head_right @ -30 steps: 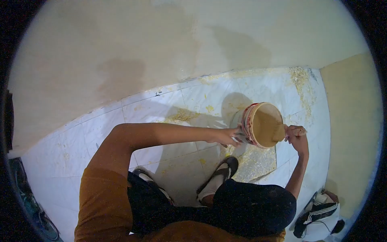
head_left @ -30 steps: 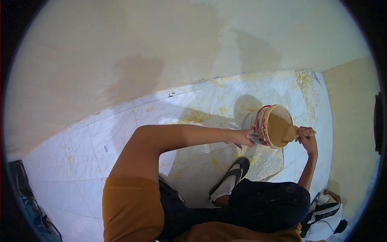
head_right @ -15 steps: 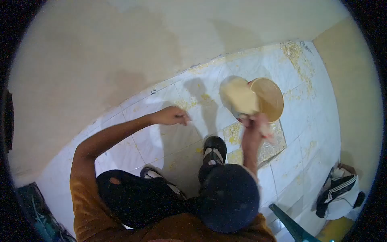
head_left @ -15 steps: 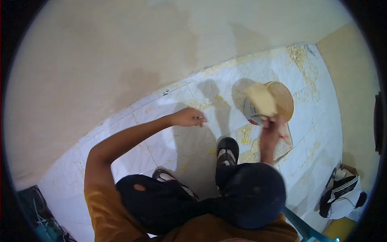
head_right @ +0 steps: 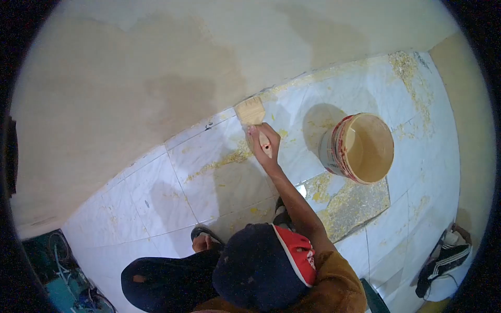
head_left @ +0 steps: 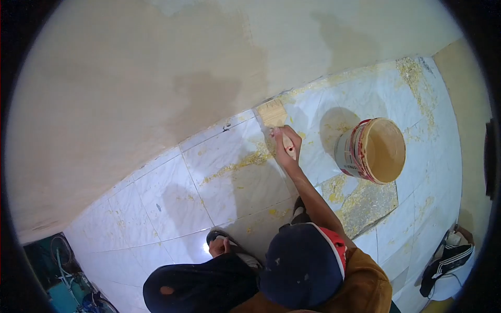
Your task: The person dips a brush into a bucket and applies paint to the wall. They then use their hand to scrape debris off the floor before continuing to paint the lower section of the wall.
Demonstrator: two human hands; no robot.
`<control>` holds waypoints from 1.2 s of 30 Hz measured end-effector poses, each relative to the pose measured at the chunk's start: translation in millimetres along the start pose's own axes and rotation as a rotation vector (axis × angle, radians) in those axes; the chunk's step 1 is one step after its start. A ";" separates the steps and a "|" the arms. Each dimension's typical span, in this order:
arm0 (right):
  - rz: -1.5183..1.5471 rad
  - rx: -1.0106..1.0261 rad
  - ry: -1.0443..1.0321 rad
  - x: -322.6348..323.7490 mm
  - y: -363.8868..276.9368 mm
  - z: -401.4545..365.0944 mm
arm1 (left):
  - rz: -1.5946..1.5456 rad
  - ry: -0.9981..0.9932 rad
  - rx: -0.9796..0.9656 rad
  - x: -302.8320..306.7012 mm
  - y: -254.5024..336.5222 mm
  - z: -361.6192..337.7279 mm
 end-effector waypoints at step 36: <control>0.020 -0.063 0.057 -22.0 15.5 -3.1 | 0.017 0.014 0.207 1.6 14.5 14.7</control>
Point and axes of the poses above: each hand's wrist, its own z-axis towards the middle knuckle, its own x-axis out of the back of the hand, y = z × x, the point moved 3 cm from there along z, towards the middle knuckle, and after that the axes turned 4 degrees about y, right-handed, at the moved point
